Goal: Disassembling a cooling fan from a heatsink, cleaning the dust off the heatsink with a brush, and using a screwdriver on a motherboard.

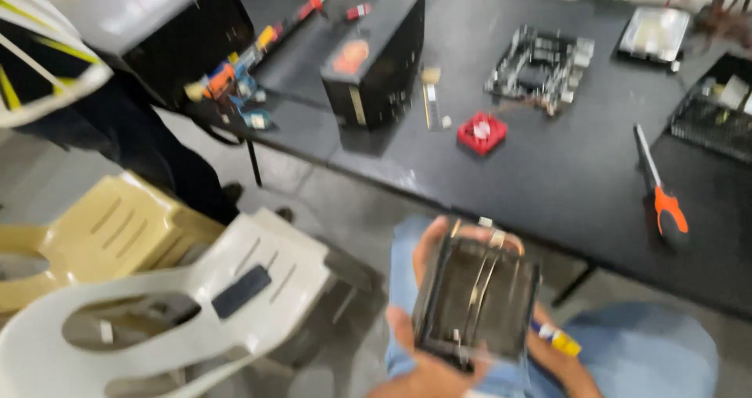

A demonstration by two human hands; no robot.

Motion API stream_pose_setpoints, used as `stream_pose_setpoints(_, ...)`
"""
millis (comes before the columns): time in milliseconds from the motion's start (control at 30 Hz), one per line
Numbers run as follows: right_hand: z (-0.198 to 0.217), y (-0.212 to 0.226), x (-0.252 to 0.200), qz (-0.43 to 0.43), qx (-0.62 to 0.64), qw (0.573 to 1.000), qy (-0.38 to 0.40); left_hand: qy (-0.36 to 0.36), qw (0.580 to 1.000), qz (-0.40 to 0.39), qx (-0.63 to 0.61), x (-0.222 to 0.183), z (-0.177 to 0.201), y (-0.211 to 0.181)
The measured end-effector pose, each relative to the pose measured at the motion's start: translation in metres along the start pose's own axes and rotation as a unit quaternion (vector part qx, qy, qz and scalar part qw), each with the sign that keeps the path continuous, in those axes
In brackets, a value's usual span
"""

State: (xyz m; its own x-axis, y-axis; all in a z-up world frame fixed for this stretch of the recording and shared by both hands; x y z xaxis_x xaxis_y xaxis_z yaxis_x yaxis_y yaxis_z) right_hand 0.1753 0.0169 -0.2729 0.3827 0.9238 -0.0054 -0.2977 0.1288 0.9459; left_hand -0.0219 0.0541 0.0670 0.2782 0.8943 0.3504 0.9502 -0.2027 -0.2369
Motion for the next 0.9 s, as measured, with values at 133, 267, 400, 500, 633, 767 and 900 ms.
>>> stream_pose_setpoints(133, 0.051, 0.07, -0.017, -0.053, -0.017, 0.998, -0.04, -0.014, 0.999, 0.042, 0.004, 0.004, 0.04, 0.01)
stream_pose_setpoints(267, 0.1, 0.23, -0.038, 0.208, 0.028, 0.965, -0.156, -0.074, 0.979, 0.126, 0.145, 0.019, 0.075, 0.021)
stream_pose_setpoints(400, 0.09, 0.321, -0.045, 0.369, 0.059, 0.926, 0.059, -0.131, 0.961, 0.112, 0.217, 0.003, 0.074, 0.031)
stream_pose_setpoints(500, 0.1, 0.344, -0.025, 0.394, -0.13, 0.91, -0.012, -0.083, 0.973, 0.155, 0.148, 0.01, 0.067, 0.038)
stream_pose_setpoints(633, 0.089, 0.358, -0.044, 0.455, -0.131, 0.873, 0.117, -0.11, 0.959, 0.136, 0.221, 0.002, 0.066, 0.035)
stream_pose_setpoints(767, 0.104, 0.364, -0.032, 0.412, -0.078, 0.908, 0.013, -0.074, 0.946, 0.108, 0.297, 0.003, 0.046, 0.029)
stream_pose_setpoints(900, 0.089, 0.346, -0.038, 0.441, -0.145, 0.864, 0.196, -0.114, 0.947, 0.106, 0.282, 0.009, 0.068, 0.038)
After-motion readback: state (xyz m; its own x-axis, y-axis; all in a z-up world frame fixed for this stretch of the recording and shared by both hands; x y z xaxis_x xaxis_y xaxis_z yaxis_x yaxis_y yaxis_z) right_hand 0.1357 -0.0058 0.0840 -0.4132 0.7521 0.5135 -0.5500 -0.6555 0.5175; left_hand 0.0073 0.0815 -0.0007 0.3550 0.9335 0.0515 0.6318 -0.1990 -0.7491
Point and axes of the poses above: each hand's wrist, its own x-axis towards the middle knuckle, its own z-axis out of the back of the hand, y = z × x, the point moved 6 cm from there along x, towards the middle knuckle, and after that the axes turned 14 degrees about z, right-handed, at the moved point
